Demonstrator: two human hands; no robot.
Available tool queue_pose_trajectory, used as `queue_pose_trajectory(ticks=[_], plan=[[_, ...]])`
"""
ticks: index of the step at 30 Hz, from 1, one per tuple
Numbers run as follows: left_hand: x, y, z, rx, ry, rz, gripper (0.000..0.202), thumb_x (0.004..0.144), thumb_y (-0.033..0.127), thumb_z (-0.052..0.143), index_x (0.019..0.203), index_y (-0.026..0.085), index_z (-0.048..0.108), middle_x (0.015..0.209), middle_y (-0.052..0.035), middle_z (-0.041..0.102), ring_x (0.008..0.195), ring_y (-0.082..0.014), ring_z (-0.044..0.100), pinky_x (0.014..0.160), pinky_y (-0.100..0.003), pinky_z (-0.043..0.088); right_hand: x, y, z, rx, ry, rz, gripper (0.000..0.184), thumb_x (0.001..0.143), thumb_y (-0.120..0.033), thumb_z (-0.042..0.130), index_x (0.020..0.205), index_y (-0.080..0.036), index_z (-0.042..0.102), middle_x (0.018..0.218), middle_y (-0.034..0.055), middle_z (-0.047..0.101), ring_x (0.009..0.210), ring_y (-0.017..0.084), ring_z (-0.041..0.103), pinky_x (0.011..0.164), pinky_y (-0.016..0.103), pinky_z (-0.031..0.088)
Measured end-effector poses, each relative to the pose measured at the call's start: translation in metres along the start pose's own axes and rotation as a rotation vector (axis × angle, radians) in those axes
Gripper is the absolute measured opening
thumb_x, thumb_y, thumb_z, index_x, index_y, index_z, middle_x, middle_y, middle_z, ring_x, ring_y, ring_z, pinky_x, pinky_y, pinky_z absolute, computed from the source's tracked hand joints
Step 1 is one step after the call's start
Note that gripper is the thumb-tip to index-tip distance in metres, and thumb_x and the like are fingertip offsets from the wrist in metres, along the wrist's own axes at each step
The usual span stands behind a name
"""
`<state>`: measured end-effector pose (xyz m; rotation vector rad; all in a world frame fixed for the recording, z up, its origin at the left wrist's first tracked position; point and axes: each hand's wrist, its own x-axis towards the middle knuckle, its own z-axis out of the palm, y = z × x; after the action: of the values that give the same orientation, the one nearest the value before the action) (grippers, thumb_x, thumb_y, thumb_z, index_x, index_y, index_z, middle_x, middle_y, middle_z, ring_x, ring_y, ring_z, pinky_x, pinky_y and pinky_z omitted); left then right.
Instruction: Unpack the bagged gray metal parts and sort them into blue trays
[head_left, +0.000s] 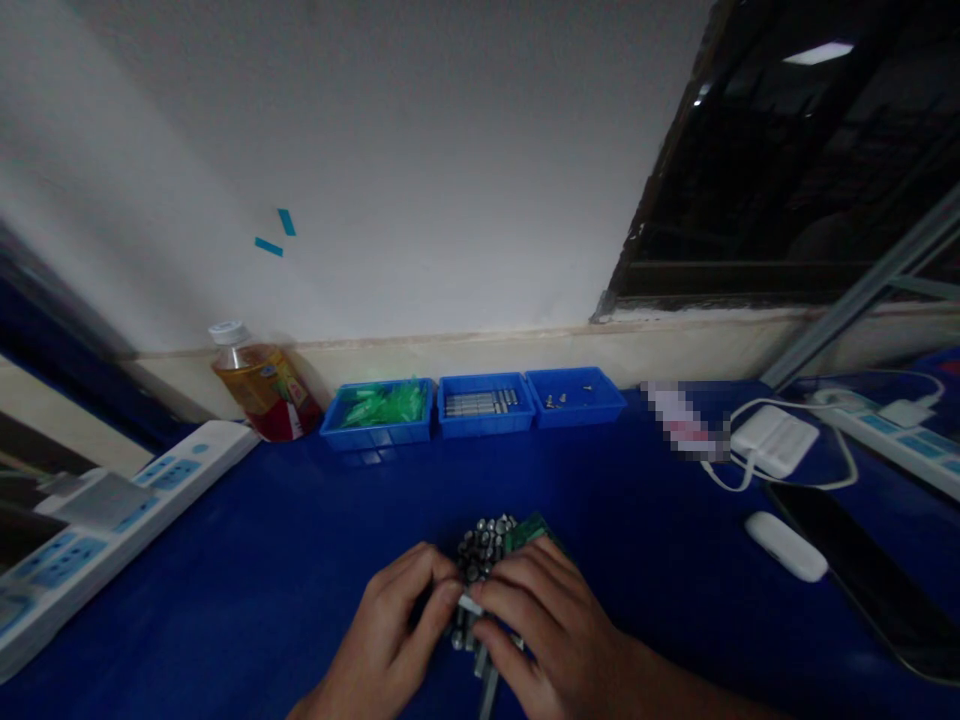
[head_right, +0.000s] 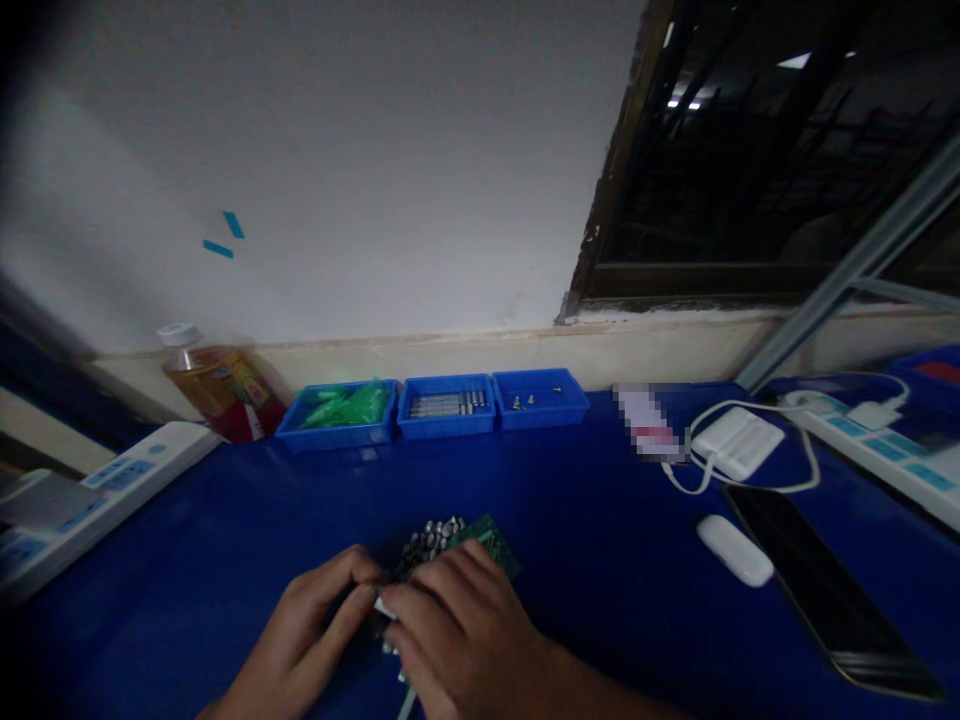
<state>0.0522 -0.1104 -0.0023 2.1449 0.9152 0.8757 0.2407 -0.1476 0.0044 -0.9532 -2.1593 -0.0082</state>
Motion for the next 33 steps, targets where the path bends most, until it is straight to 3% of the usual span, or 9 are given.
queue_pose_trajectory(ticks=[6,11,14,17,19,21,26,30,33], plan=[[-0.001,-0.003,0.005,-0.003,-0.021,-0.038,0.038,0.096,0.033,0.035,0.062,0.017,0.041,0.058,0.0018,0.047,0.054,-0.0091,0.047,0.053,-0.019,0.035,0.004,0.000,-0.002,0.019,-0.019,-0.048,0.016,0.086,-0.011,0.050,0.100,-0.015,0.056,0.084,0.0055,0.065,0.079,0.016,0.059,0.077,0.030,0.048],[-0.001,-0.007,0.002,-0.029,-0.070,-0.079,0.036,0.096,0.035,0.033,0.068,0.017,0.047,0.064,0.0005,0.052,0.061,-0.0110,0.052,0.059,-0.020,0.038,0.011,0.011,0.000,0.084,-0.041,-0.031,0.017,0.088,-0.011,0.046,0.101,-0.016,0.055,0.084,0.0048,0.065,0.079,0.015,0.059,0.077,0.029,0.048],[0.001,-0.011,-0.010,0.037,-0.093,-0.126,0.029,0.096,0.034,0.034,0.082,0.018,0.054,0.076,-0.0014,0.059,0.073,-0.0141,0.056,0.070,-0.024,0.042,0.030,0.047,-0.003,-0.021,0.054,0.055,0.018,0.087,-0.014,0.049,0.102,-0.016,0.057,0.090,0.0063,0.065,0.084,0.017,0.060,0.075,0.030,0.048],[0.001,-0.016,-0.028,0.193,-0.126,-0.165,0.021,0.093,0.035,0.043,0.094,0.021,0.057,0.091,-0.0040,0.062,0.089,-0.0192,0.057,0.086,-0.034,0.041,0.060,0.101,-0.011,-0.134,0.078,0.216,0.016,0.084,-0.014,0.052,0.096,-0.014,0.062,0.088,0.0072,0.064,0.083,0.017,0.060,0.076,0.030,0.047],[-0.002,-0.020,-0.039,0.295,-0.201,-0.164,0.021,0.089,0.036,0.049,0.104,0.024,0.058,0.103,-0.0052,0.061,0.099,-0.0230,0.054,0.093,-0.042,0.037,0.081,0.135,-0.017,-0.243,-0.056,0.317,0.015,0.082,-0.014,0.054,0.092,-0.014,0.065,0.087,0.0077,0.065,0.079,0.017,0.060,0.075,0.028,0.046],[-0.006,-0.025,-0.046,0.348,-0.314,-0.133,0.029,0.085,0.035,0.055,0.114,0.029,0.057,0.115,-0.0052,0.057,0.107,-0.0256,0.050,0.097,-0.046,0.035,0.100,0.161,-0.021,-0.345,-0.286,0.351,0.014,0.080,-0.015,0.057,0.090,-0.014,0.067,0.087,0.0086,0.066,0.080,0.018,0.061,0.074,0.027,0.044],[-0.011,-0.030,-0.048,0.342,-0.428,-0.099,0.035,0.081,0.027,0.060,0.115,0.033,0.057,0.123,-0.0035,0.051,0.115,-0.0254,0.044,0.099,-0.045,0.031,0.136,0.186,-0.013,-0.491,-0.769,0.240,0.015,0.076,-0.017,0.059,0.086,-0.016,0.071,0.086,0.0083,0.070,0.081,0.019,0.062,0.066,0.024,0.038],[-0.010,-0.029,-0.047,0.317,-0.420,-0.097,0.016,0.082,0.024,0.060,0.097,0.028,0.063,0.118,-0.0030,0.053,0.113,-0.0245,0.044,0.095,-0.040,0.031,0.145,0.189,-0.001,-0.527,-0.900,0.188,0.017,0.074,-0.014,0.057,0.084,-0.016,0.071,0.084,0.0083,0.071,0.079,0.019,0.063,0.064,0.025,0.035],[-0.010,-0.028,-0.046,0.306,-0.426,-0.098,0.017,0.081,0.022,0.060,0.097,0.028,0.062,0.118,-0.0023,0.053,0.113,-0.0239,0.043,0.095,-0.040,0.029,0.146,0.190,0.003,-0.521,-0.923,0.193,0.015,0.075,-0.015,0.058,0.082,-0.016,0.071,0.083,0.0080,0.071,0.079,0.019,0.063,0.065,0.025,0.035]])
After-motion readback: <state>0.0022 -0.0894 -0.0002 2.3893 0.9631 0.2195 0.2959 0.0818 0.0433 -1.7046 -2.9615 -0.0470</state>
